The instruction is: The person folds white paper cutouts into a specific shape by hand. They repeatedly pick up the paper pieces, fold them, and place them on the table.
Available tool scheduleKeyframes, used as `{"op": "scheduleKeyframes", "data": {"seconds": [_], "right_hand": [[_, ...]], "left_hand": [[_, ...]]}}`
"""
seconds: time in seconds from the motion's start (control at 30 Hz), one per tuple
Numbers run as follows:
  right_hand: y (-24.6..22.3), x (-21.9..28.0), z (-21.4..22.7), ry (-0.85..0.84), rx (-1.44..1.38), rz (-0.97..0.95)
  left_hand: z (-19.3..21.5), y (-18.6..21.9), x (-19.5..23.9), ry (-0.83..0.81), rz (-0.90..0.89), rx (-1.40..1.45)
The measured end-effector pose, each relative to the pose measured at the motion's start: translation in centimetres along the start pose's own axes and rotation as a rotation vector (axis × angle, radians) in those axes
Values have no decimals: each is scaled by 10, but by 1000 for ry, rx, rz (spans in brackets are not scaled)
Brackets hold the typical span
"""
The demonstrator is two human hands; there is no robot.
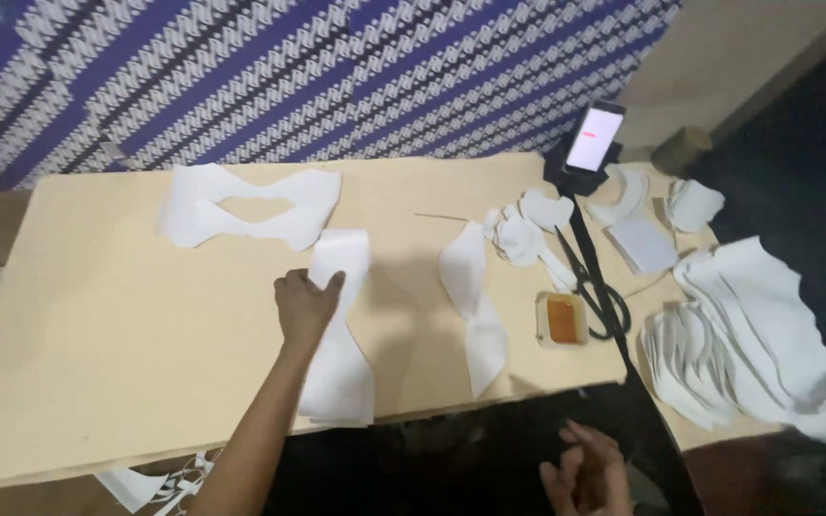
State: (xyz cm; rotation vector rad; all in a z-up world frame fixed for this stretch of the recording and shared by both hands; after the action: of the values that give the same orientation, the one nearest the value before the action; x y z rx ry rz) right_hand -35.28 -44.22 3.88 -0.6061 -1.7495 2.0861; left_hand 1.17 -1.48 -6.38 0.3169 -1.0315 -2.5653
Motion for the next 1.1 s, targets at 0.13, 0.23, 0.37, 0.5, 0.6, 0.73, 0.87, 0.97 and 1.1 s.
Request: {"op": "scheduleKeyframes", "data": {"seconds": [0.13, 0.23, 0.37, 0.5, 0.6, 0.73, 0.87, 0.97, 1.1], "right_hand": [[-69, -41, -56, -109, 1, 66], [-90, -65, -54, -18, 283, 191], [-84, -115, -57, -3, 523, 355], [-63, -162, -70, -93, 923, 255], [-43, -186, -82, -201, 1059, 172], [0, -204, -84, -363, 1215, 24], [-23, -195, -81, -321, 1150, 65], [-46, -182, -65, -113, 992, 372], [-21, -177, -51, -130, 1094, 408]], "left_hand": [[5, 43, 50, -44, -132, -120], [-19, 45, 81, -102, -253, -152], [-12, 83, 119, -219, -255, -77], [7, 92, 123, -334, -140, -143], [5, 82, 115, -336, -133, -163], [14, 77, 107, -309, -130, -177], [23, 71, 104, -267, -116, -159], [36, 65, 99, -272, -92, 34], [46, 37, 100, -395, 101, 395]]}}
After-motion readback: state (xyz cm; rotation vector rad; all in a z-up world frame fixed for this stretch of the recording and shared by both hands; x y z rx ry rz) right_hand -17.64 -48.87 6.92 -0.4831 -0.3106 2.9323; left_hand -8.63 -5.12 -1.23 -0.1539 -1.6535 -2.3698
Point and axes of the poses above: each hand's wrist, its own x-axis away from the middle knuckle, its own z-axis out of the back of the hand, y = z × x, the point moved 9 cm from there along -x, towards the middle knuckle, and after that the axes turned 10 degrees about -x, right-handed, at the moved point
